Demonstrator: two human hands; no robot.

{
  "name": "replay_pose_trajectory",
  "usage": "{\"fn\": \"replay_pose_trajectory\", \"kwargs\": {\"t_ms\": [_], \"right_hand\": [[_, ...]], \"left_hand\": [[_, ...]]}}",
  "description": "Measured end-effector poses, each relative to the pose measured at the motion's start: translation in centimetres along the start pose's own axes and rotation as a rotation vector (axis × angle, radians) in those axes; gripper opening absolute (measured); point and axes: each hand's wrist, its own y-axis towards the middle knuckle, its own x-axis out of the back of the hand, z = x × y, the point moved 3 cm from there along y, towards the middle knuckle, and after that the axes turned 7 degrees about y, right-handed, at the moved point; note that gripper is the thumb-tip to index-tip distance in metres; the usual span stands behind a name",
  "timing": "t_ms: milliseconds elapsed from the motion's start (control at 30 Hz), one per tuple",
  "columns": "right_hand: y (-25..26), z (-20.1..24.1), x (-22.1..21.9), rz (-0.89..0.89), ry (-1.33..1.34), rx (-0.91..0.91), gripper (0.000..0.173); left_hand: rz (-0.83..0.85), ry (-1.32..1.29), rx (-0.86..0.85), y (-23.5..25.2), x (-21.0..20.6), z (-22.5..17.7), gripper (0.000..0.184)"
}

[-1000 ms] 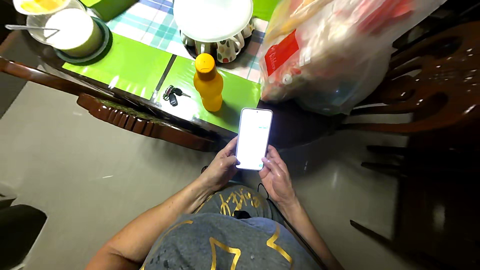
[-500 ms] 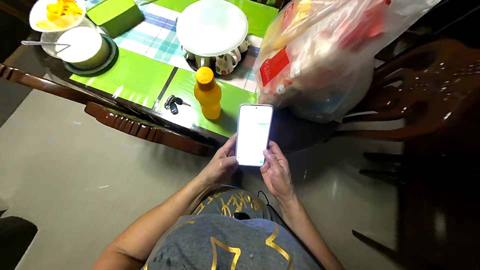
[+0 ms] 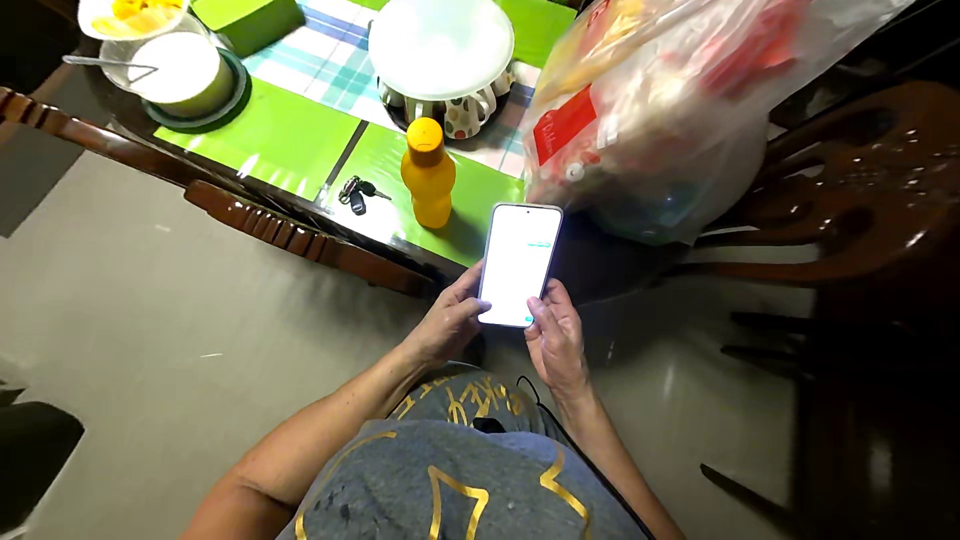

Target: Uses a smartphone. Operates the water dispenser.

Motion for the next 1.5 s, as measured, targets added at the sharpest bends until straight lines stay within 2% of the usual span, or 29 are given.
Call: {"fn": "replay_pose_trajectory", "kwargs": {"t_ms": [167, 367, 500, 700, 1500], "right_hand": [[-0.3, -0.1, -0.1, 0.020, 0.022, -0.005, 0.030], [-0.5, -0.5, 0.1, 0.015, 0.027, -0.020, 0.032], [-0.5, -0.5, 0.3, 0.014, 0.036, -0.021, 0.033], [-0.4, -0.7, 0.5, 0.006, 0.026, -0.036, 0.034], [-0.4, -1.6, 0.6, -0.029, 0.020, -0.157, 0.047]], "left_hand": [[-0.030, -0.025, -0.009, -0.1, 0.1, 0.1, 0.055], [-0.066, -0.030, 0.017, -0.1, 0.2, 0.4, 0.052], [-0.053, -0.027, 0.010, 0.0, 0.3, 0.8, 0.057], [-0.131, 0.024, 0.041, 0.4, 0.1, 1.0, 0.050], [-0.139, -0.036, 0.133, 0.4, 0.9, 1.8, 0.061]]}}
